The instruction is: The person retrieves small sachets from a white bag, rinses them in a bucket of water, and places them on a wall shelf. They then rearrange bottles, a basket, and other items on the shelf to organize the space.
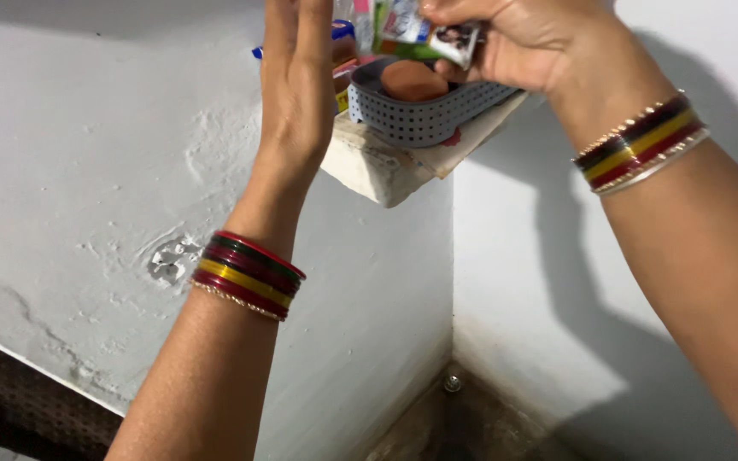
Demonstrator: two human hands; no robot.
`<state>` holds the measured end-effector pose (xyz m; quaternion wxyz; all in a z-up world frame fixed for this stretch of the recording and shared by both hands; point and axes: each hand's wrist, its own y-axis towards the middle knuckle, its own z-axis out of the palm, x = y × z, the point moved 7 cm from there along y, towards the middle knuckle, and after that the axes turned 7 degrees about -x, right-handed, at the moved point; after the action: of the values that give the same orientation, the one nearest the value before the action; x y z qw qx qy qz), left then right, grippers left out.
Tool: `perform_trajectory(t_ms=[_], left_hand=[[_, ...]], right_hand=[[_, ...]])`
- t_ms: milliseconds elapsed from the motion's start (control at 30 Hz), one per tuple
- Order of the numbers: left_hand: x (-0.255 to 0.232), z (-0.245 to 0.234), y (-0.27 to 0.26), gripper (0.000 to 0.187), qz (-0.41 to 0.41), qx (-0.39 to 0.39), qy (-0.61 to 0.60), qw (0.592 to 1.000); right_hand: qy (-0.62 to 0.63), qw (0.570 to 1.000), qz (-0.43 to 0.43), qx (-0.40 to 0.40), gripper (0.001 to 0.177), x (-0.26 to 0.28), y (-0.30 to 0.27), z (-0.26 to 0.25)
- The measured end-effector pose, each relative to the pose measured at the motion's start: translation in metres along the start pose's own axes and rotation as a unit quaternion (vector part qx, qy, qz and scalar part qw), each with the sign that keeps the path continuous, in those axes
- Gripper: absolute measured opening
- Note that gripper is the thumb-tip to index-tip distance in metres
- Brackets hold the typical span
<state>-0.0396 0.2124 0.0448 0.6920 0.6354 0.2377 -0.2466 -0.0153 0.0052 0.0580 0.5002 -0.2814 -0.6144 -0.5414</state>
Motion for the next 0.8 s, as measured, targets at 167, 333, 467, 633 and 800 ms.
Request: perform_trajectory(t_ms=[167, 333, 467, 633, 800], left_hand=[[0.0, -0.005, 0.015, 0.049, 0.01, 0.019, -0.041, 0.999], [0.028, -0.01, 0.02, 0.044, -0.002, -0.066, 0.014, 0.998], [0.036, -0.005, 0.024, 0.043, 0.032, -0.103, -0.009, 0.994], [0.035, 0.001, 0.025, 0.042, -0.027, -0.062, -0.014, 0.998], [0.015, 0.022, 0.012, 0.039, -0.008, -0.03, 0.033, 0.999]], right_hand=[[-0.079, 0.997, 0.02, 0.018, 0.025, -0.009, 0.011, 0.038], [-0.091, 0.995, -0.01, 0.034, 0.023, -0.012, 0.011, 0.072], [-0.106, 0.994, -0.033, 0.007, 0.016, -0.009, 0.008, 0.084], [-0.109, 0.993, -0.019, -0.045, 0.014, 0.002, 0.003, 0.057], [-0.034, 0.996, -0.063, -0.044, 0.014, 0.004, 0.004, 0.028]])
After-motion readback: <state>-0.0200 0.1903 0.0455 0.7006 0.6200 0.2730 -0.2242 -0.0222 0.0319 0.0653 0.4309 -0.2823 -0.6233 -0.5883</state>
